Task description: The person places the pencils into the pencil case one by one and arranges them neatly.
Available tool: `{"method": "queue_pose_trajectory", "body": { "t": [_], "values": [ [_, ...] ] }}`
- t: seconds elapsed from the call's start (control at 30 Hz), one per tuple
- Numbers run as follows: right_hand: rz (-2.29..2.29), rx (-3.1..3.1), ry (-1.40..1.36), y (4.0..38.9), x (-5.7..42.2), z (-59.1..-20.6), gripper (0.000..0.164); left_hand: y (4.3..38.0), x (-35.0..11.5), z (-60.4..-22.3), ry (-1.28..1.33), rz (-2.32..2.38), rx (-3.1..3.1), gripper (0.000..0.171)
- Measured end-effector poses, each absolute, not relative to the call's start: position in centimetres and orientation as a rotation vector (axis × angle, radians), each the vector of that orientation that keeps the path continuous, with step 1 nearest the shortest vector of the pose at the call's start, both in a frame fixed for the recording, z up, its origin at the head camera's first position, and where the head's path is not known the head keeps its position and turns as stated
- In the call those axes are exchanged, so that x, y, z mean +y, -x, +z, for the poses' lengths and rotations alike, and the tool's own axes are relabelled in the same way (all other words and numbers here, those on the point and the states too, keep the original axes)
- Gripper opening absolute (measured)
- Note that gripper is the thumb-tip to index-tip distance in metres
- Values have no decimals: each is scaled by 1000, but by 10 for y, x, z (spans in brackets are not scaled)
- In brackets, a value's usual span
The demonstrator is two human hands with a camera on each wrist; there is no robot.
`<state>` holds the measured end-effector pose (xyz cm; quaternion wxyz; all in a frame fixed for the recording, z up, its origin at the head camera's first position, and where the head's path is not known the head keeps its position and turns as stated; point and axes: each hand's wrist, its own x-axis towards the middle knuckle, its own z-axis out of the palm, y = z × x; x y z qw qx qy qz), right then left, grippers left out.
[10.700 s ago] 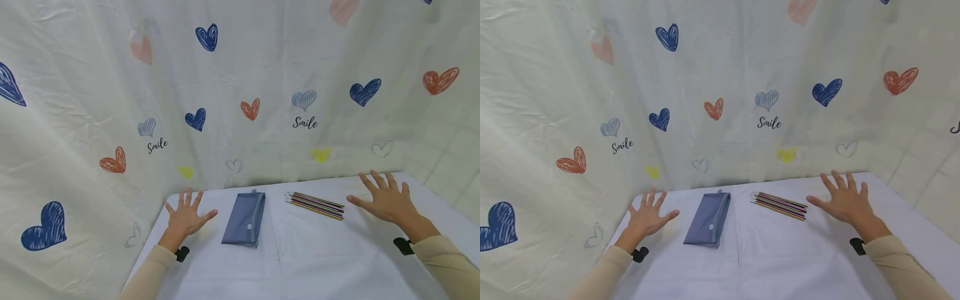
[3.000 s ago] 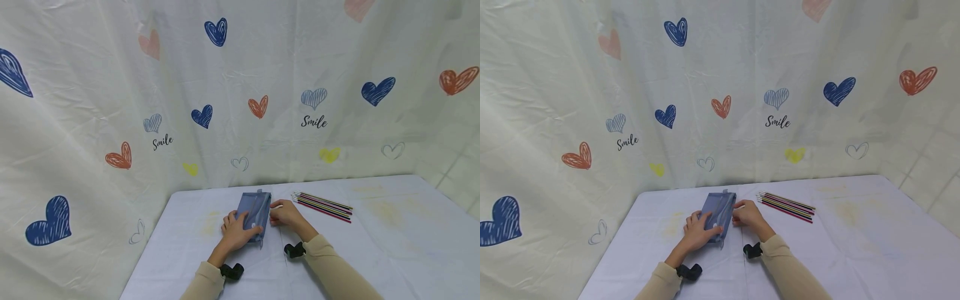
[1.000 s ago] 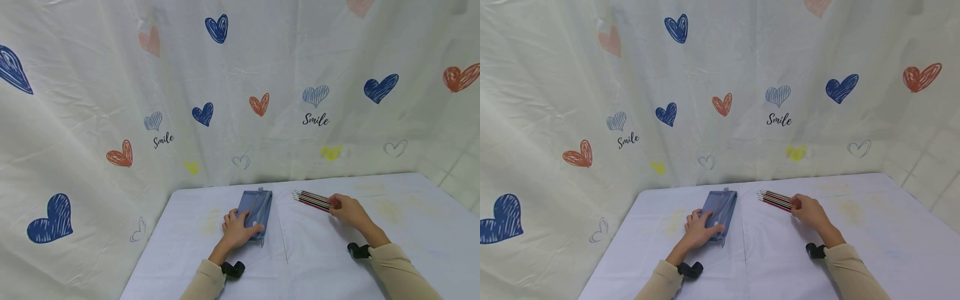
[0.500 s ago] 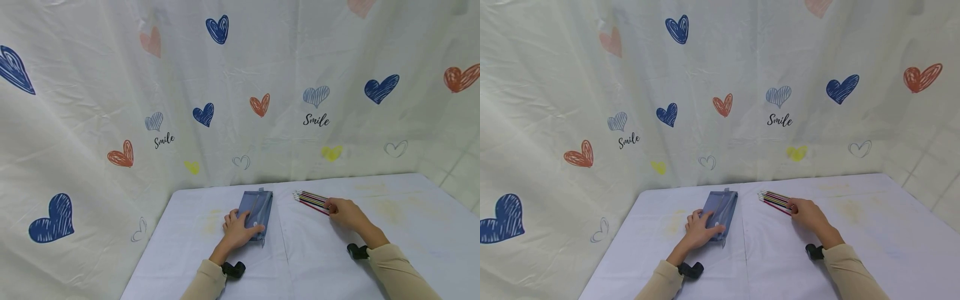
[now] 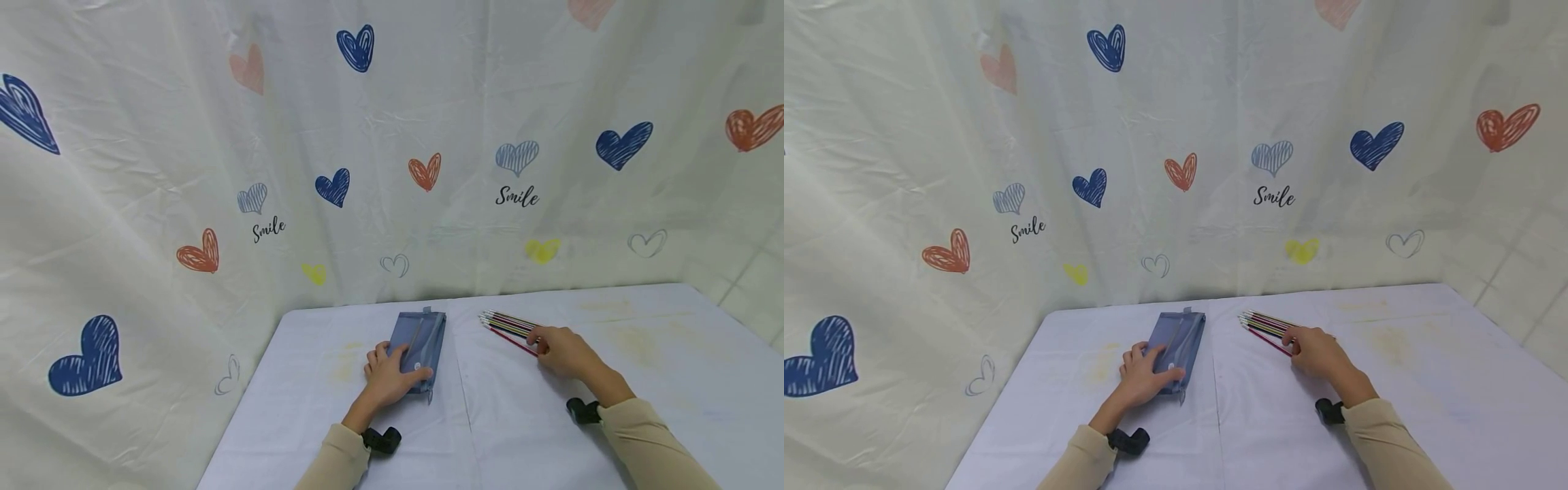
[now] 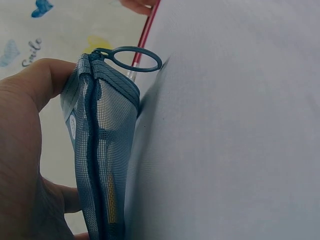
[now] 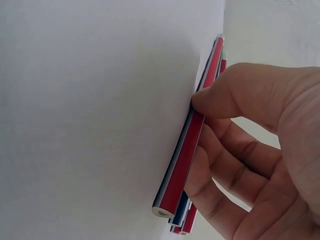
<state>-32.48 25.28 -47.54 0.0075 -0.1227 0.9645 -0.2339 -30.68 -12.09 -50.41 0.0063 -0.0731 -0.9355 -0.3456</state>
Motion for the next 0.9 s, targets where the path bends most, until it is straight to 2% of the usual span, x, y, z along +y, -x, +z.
{"method": "queue_pose_trajectory", "body": {
  "t": [0.43, 0.9],
  "values": [
    [-846, 2990, 351, 321, 248, -471, 26, 304, -120, -501, 231, -1083, -2933, 89],
    [-1064, 2890, 314, 321, 244, -471, 33, 304, -120, -502, 232, -1095, -2928, 90]
  ]
}}
